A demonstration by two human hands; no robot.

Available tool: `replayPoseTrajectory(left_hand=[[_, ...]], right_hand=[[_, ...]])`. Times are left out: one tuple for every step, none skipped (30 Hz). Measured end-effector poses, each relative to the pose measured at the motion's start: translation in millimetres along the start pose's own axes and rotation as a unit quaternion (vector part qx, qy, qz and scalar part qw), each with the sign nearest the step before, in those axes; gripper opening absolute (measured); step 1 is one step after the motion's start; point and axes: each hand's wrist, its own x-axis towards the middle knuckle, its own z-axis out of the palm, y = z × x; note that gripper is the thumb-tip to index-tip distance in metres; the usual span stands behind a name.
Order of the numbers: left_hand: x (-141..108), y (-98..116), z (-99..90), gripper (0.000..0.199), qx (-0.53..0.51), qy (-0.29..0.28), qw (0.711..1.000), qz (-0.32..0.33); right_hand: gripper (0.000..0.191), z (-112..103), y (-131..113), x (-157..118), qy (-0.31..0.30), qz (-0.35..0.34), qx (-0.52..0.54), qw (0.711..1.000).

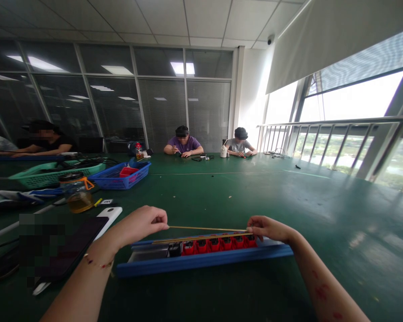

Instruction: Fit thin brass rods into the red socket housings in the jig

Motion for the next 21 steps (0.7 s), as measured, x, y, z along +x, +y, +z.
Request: replayPoseTrajectory(left_hand=[[-4, -1, -5.5, 0.032, 0.013, 0.031, 0.999, -0.005], [-9, -2, -10.9, 0.030, 0.024, 0.063, 0.998, -0.009], [-13, -5, -15.9, 0.029, 0.034, 0.093, 0.995, -0.012], [-17, -8, -20.2, 0.028, 0.043, 0.113, 0.993, -0.015], [-20, -13, -23.6, 0.027, 0.049, 0.126, 0.991, -0.019], [-22, -17, -26.0, 0.026, 0.055, 0.133, 0.989, -0.027], [-23, -23, -27.3, 0.026, 0.060, 0.136, 0.988, -0.035], [-23, -27, -27.6, 0.026, 0.065, 0.137, 0.988, -0.042], [-21, -32, -26.9, 0.025, 0.071, 0.136, 0.987, -0.047], [-19, -36, -25.4, 0.025, 0.077, 0.134, 0.987, -0.049], [-15, -39, -23.3, 0.024, 0.082, 0.131, 0.987, -0.049], [-11, -42, -20.7, 0.023, 0.085, 0.127, 0.987, -0.046], [-6, -44, -17.6, 0.023, 0.087, 0.120, 0.988, -0.044], [-2, -45, -14.3, 0.022, 0.087, 0.112, 0.989, -0.042], [3, -47, -10.8, 0.022, 0.084, 0.103, 0.990, -0.041], [8, -47, -7.0, 0.022, 0.081, 0.094, 0.991, -0.041], [13, -48, -2.9, 0.022, 0.075, 0.084, 0.993, -0.042], [18, -48, 1.4, 0.021, 0.069, 0.075, 0.994, -0.044], [22, -48, 6.2, 0.021, 0.061, 0.066, 0.995, -0.046], [27, -48, 11.3, 0.020, 0.054, 0.058, 0.996, -0.047], [31, -48, 16.9, 0.019, 0.048, 0.052, 0.996, -0.048]], right_hand=[[0.040, 0, -1, 0, 0.000, 0.000, -0.001, 1.000], [0.040, 0, -1, -1, 0.001, 0.000, -0.002, 1.000], [0.040, 0, -2, -1, 0.001, 0.001, -0.003, 1.000], [0.040, 0, -2, -1, 0.001, 0.001, -0.004, 1.000], [0.040, 0, -1, -1, 0.000, 0.002, -0.005, 1.000], [0.040, 0, 0, -1, 0.001, 0.002, -0.005, 1.000], [0.040, 0, 1, 0, 0.002, 0.002, -0.003, 1.000], [0.039, 0, 2, 0, 0.002, 0.001, -0.001, 1.000], [0.039, 0, 3, 0, 0.001, 0.000, 0.003, 1.000], [0.039, -1, 4, 0, -0.002, -0.002, 0.006, 1.000], [0.038, -1, 5, 0, -0.007, -0.002, 0.010, 1.000], [0.038, -1, 5, 0, -0.012, -0.002, 0.012, 1.000], [0.038, -1, 6, 0, -0.015, -0.001, 0.014, 1.000], [0.038, -2, 6, 0, -0.016, -0.001, 0.015, 1.000], [0.037, -2, 6, 0, -0.015, -0.001, 0.018, 1.000], [0.037, -2, 7, 1, -0.014, -0.002, 0.020, 1.000], [0.036, -2, 7, 1, -0.013, -0.003, 0.023, 1.000], [0.036, -2, 7, 1, -0.012, -0.003, 0.026, 1.000], [0.037, -2, 7, 1, -0.011, -0.001, 0.030, 0.999], [0.038, -2, 7, 1, -0.010, 0.001, 0.032, 0.999], [0.038, -2, 6, 1, -0.008, 0.003, 0.033, 0.999]])
